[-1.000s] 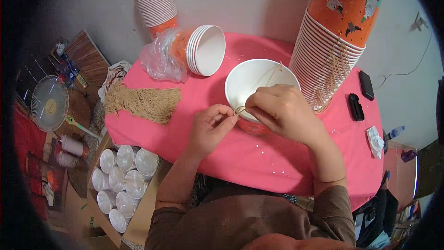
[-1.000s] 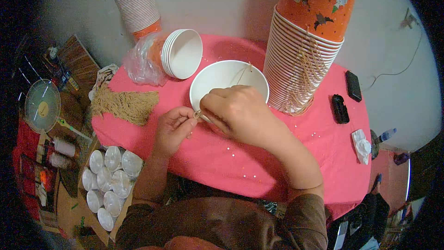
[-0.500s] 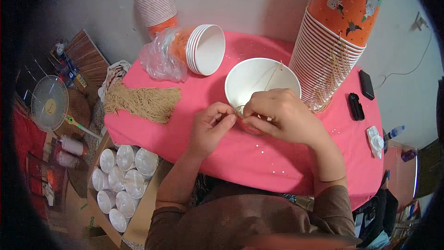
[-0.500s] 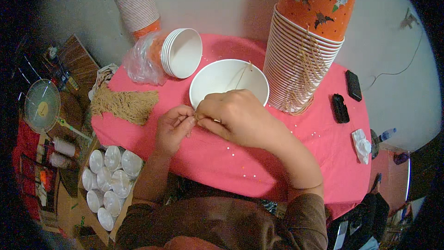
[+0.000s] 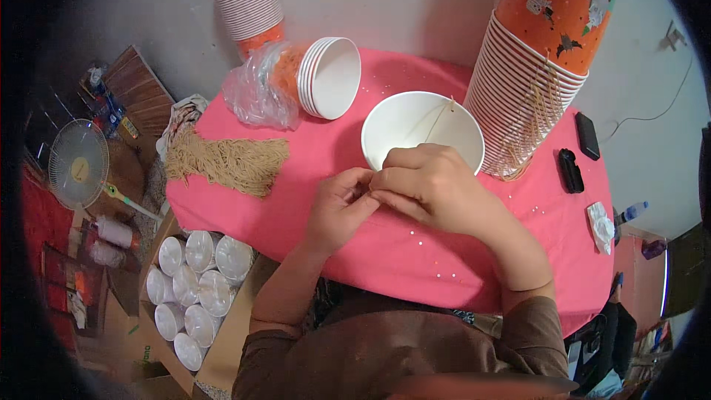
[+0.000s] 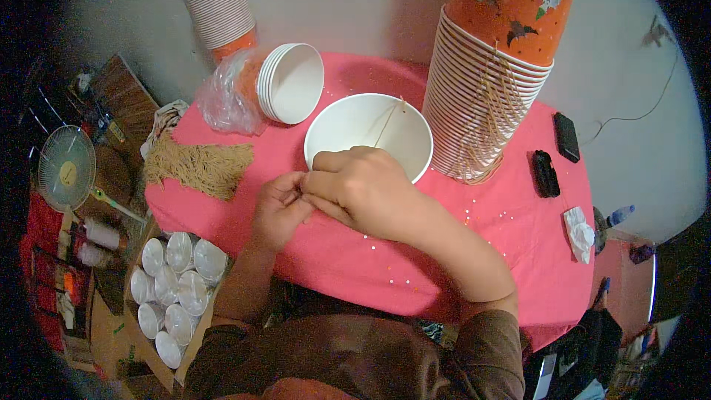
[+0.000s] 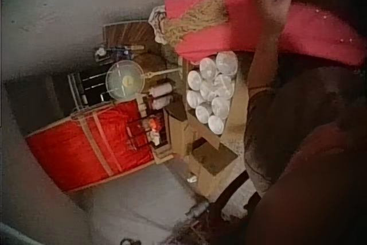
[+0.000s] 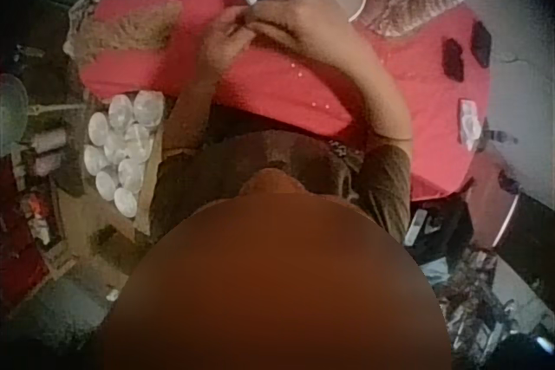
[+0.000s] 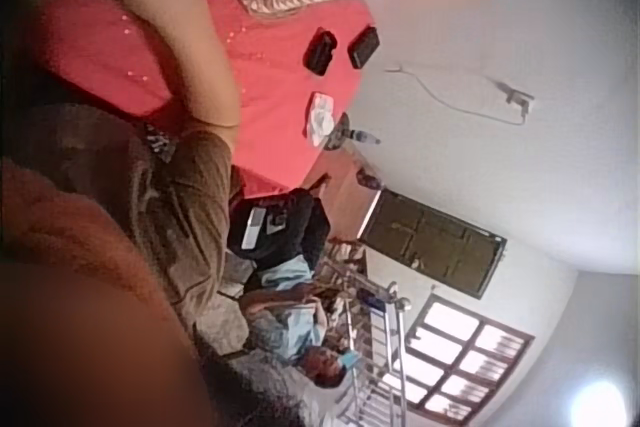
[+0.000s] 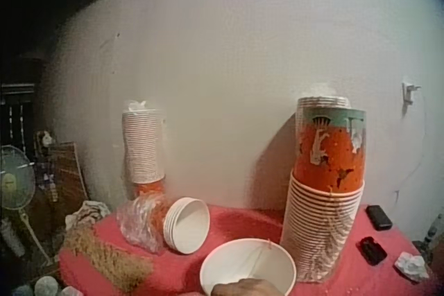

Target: Attaching rubber bands to large paper buckets for final packaging.

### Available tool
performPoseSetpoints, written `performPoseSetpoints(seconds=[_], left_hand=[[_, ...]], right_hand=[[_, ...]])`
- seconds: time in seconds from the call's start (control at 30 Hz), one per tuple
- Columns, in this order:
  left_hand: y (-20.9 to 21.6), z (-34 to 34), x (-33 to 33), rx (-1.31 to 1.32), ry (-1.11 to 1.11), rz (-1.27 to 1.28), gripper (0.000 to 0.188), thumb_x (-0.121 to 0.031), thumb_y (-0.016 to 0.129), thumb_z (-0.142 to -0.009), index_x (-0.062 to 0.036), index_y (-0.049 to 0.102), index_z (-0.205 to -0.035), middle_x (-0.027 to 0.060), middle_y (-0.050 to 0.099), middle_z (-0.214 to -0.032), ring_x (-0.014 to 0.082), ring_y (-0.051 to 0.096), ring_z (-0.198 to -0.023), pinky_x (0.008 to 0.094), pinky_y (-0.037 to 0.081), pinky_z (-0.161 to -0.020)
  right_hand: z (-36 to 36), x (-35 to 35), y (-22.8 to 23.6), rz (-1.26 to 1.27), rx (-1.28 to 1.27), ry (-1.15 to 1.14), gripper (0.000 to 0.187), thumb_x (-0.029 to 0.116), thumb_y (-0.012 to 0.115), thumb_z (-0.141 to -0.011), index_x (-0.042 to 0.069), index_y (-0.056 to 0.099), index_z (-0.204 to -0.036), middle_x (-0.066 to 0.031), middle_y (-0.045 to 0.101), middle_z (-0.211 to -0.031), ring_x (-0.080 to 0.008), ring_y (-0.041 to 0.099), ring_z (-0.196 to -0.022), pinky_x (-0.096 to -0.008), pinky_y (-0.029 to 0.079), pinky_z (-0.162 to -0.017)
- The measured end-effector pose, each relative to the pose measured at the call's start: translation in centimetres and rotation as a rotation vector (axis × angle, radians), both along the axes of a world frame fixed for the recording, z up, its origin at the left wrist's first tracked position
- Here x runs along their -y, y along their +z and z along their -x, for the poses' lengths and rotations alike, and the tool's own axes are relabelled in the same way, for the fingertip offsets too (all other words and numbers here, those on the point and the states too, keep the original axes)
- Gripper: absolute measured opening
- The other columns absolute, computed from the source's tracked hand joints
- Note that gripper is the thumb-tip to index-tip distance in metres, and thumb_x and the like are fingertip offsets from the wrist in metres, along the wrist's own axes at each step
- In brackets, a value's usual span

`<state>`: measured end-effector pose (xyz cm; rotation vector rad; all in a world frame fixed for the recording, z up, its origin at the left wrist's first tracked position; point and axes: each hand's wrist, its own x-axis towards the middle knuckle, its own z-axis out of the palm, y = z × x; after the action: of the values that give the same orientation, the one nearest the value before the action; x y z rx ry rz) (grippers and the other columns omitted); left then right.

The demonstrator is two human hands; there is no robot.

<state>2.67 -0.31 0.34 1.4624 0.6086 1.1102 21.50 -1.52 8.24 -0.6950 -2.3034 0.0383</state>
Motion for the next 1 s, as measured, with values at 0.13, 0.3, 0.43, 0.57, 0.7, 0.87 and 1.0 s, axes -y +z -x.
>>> performPoseSetpoints(seconds=[0.13,0.3,0.43,0.57,0.7,0.87,1.0], left_hand=[[0.7,-0.3,0.5,0.034,-0.006,0.034,0.013,0.002,0.059,-0.091,0.0006,0.061,-0.104,-0.0021,0.061,-0.089,0.0023,0.054,-0.077,0.0189,0.043,-0.065],[0.0,0.2,0.0,-0.02,-0.057,0.046,0.011,0.0,0.059,-0.092,0.0004,0.061,-0.103,-0.0015,0.063,-0.09,0.0026,0.055,-0.078,0.0188,0.044,-0.065],[-0.2,0.1,0.0,0.024,-0.064,0.05,0.011,0.0,0.059,-0.092,0.0001,0.061,-0.103,-0.0021,0.062,-0.089,0.0024,0.055,-0.077,0.0186,0.044,-0.065],[-0.1,0.0,0.1,0.021,-0.039,0.02,0.012,0.0,0.06,-0.092,0.0001,0.061,-0.103,-0.0021,0.062,-0.09,0.0025,0.056,-0.079,0.0186,0.045,-0.066],[0.1,-0.2,0.2,0.022,-0.026,-0.025,0.012,0.0,0.06,-0.091,0.0,0.061,-0.103,-0.002,0.062,-0.09,0.0027,0.056,-0.08,0.0187,0.045,-0.067],[-0.4,-0.3,0.1,0.045,-0.036,0.012,0.011,-0.001,0.06,-0.092,-0.0008,0.062,-0.103,-0.0023,0.062,-0.091,0.0022,0.056,-0.08,0.0191,0.045,-0.068],[0.2,-0.1,0.2,-0.024,-0.046,0.072,0.01,-0.001,0.06,-0.092,-0.0014,0.062,-0.102,-0.0027,0.062,-0.09,0.002,0.055,-0.08,0.0191,0.045,-0.068]], right_hand=[[-0.1,0.0,0.3,-0.015,-0.022,0.007,0.012,0.013,0.071,-0.078,0.004,0.064,-0.082,-0.0082,0.058,-0.072,-0.0283,0.06,-0.064,-0.0393,0.045,-0.054],[-0.7,0.2,0.6,0.02,0.042,-0.034,0.013,0.014,0.07,-0.078,0.004,0.064,-0.083,-0.0095,0.058,-0.072,-0.0296,0.06,-0.066,-0.0405,0.046,-0.057],[-0.8,0.6,0.9,0.046,0.145,-0.041,0.013,0.015,0.069,-0.08,0.004,0.064,-0.084,-0.01,0.059,-0.073,-0.0306,0.061,-0.068,-0.0419,0.046,-0.06],[-0.5,0.5,0.7,0.034,0.108,0.0,0.013,0.016,0.068,-0.08,0.005,0.064,-0.084,-0.01,0.059,-0.074,-0.0305,0.061,-0.069,-0.0418,0.046,-0.06],[-0.3,0.3,0.5,0.046,0.063,0.03,0.012,0.016,0.067,-0.081,0.004,0.063,-0.084,-0.0107,0.059,-0.074,-0.0313,0.06,-0.07,-0.0421,0.045,-0.06],[-0.1,0.1,0.3,0.053,0.026,0.001,0.012,0.015,0.066,-0.082,0.004,0.061,-0.084,-0.0113,0.058,-0.073,-0.0325,0.059,-0.069,-0.0428,0.045,-0.06],[-0.2,0.0,0.3,0.06,0.04,-0.037,0.013,0.015,0.065,-0.083,0.004,0.059,-0.081,-0.0112,0.057,-0.073,-0.0327,0.058,-0.068,-0.0431,0.044,-0.06]])
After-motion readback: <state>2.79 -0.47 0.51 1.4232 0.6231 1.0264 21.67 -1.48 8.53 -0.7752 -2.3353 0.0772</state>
